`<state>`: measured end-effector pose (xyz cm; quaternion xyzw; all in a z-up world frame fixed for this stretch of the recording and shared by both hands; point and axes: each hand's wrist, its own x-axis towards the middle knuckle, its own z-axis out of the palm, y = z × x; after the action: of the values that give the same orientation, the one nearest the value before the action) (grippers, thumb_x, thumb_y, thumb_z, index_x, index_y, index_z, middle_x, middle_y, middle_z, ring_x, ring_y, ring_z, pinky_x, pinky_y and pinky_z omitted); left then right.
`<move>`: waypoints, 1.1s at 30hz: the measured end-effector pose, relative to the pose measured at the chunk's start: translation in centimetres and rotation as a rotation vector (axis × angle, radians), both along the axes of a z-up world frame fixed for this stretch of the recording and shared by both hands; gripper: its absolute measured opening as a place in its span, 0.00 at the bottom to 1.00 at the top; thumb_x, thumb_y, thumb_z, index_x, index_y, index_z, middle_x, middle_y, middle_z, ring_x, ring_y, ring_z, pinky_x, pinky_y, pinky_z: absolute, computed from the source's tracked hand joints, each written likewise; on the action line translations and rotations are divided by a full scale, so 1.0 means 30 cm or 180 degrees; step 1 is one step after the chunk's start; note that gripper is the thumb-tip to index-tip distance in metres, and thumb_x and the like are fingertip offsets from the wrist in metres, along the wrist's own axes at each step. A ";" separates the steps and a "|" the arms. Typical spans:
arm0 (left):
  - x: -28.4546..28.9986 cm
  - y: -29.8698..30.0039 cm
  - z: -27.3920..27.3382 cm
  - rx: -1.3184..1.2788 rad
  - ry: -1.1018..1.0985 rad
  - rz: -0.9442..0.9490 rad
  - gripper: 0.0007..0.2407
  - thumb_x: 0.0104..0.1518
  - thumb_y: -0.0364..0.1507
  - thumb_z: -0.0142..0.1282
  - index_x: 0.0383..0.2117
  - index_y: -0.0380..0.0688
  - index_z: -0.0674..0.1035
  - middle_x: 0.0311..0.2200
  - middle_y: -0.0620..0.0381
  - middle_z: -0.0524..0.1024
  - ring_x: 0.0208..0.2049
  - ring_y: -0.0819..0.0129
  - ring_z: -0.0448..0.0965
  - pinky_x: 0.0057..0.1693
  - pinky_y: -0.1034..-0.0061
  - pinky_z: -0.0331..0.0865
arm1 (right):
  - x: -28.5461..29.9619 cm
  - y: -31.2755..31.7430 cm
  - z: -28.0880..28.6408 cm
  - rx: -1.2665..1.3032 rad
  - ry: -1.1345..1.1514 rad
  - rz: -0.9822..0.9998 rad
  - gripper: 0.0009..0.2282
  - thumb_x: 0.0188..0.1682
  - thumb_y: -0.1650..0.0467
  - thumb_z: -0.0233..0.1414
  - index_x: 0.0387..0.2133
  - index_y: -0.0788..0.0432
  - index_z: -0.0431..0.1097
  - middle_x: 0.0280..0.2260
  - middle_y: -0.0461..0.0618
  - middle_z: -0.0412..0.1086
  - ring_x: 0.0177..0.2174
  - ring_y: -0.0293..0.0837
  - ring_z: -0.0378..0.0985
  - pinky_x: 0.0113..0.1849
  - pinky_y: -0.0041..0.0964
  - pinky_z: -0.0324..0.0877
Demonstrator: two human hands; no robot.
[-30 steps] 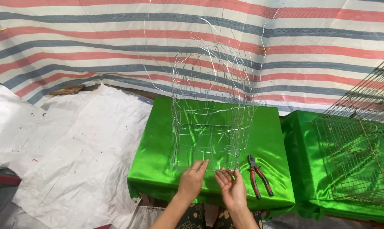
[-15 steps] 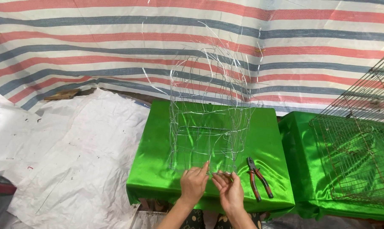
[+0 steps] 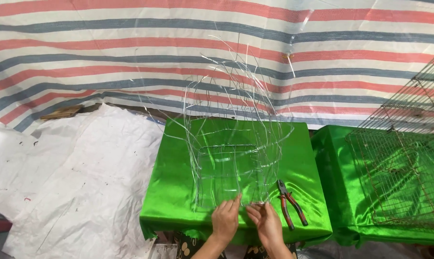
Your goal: Assembling a wire frame structure by bending and connecting metal wires using hands and pliers.
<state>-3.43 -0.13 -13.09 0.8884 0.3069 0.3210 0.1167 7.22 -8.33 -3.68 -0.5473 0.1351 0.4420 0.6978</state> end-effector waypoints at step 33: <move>0.021 -0.044 -0.178 -0.0283 0.0284 -0.0043 0.10 0.60 0.40 0.55 0.32 0.49 0.80 0.21 0.61 0.79 0.25 0.65 0.74 0.28 0.69 0.74 | 0.023 0.002 -0.348 -0.1325 -0.6013 0.1413 0.07 0.50 0.62 0.55 0.38 0.48 0.73 0.12 0.34 0.67 0.09 0.27 0.58 0.10 0.23 0.53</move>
<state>-2.80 -1.45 -18.43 0.8978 0.3197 0.2663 0.1445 7.91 -8.26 -14.13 -0.7993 -0.5071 -0.0875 0.3103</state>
